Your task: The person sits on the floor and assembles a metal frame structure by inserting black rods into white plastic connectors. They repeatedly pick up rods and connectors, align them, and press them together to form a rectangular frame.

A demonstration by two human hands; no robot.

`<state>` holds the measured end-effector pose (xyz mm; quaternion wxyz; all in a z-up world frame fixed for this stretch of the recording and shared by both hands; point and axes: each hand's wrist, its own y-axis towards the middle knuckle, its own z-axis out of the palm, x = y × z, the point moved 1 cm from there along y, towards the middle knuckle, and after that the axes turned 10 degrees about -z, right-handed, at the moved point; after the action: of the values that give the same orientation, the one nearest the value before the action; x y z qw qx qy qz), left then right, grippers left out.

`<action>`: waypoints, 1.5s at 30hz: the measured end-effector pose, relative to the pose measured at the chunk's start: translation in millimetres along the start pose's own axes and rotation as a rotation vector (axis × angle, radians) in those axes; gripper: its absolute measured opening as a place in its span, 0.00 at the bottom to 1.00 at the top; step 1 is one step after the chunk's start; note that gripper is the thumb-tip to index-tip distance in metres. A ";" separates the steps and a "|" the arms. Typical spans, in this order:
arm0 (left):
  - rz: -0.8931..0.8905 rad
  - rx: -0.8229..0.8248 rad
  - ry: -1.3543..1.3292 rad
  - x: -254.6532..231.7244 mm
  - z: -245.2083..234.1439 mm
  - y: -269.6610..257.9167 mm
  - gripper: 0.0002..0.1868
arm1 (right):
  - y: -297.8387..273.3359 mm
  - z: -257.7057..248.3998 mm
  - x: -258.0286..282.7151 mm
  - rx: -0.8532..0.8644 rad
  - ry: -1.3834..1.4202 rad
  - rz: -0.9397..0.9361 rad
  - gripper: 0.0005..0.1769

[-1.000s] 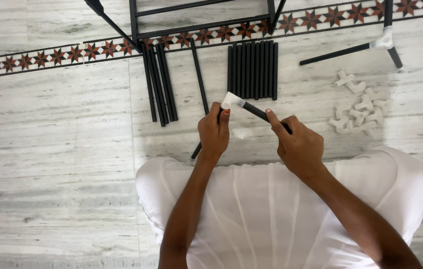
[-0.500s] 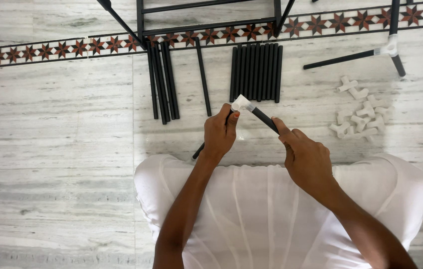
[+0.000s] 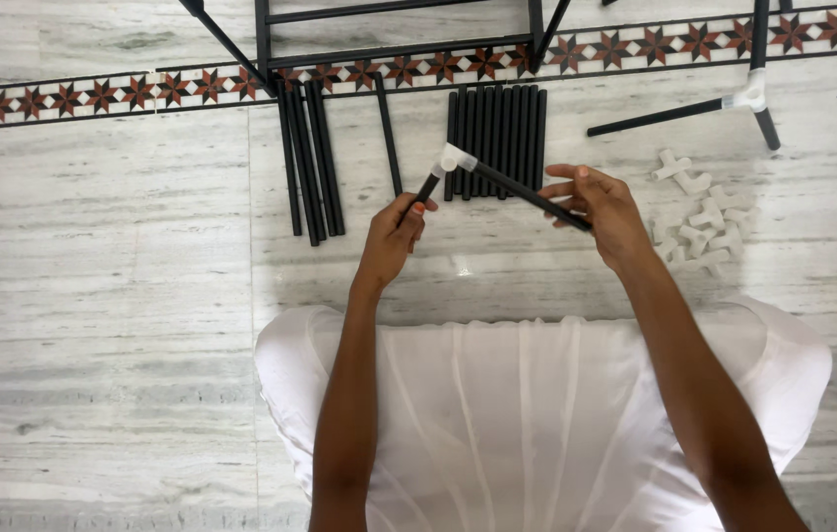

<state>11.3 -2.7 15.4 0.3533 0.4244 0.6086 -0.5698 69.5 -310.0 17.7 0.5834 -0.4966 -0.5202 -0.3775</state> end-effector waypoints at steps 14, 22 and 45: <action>0.220 -0.403 -0.117 9.0 -19.7 11.5 0.21 | 6.4 14.0 -80.2 0.030 -1.187 -0.256 0.19; 0.217 -0.393 -0.084 10.8 -6.6 11.7 0.23 | 12.8 9.2 -75.0 -0.102 -1.048 -0.040 0.15; 0.290 -0.645 -0.042 11.0 -13.3 11.9 0.22 | -35.5 35.9 12.0 -0.023 -0.055 -0.194 0.18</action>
<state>18.7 11.7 2.0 0.5586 0.3611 0.6835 -0.3007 29.3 -282.0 34.9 0.5237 -0.4608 -0.5773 -0.4243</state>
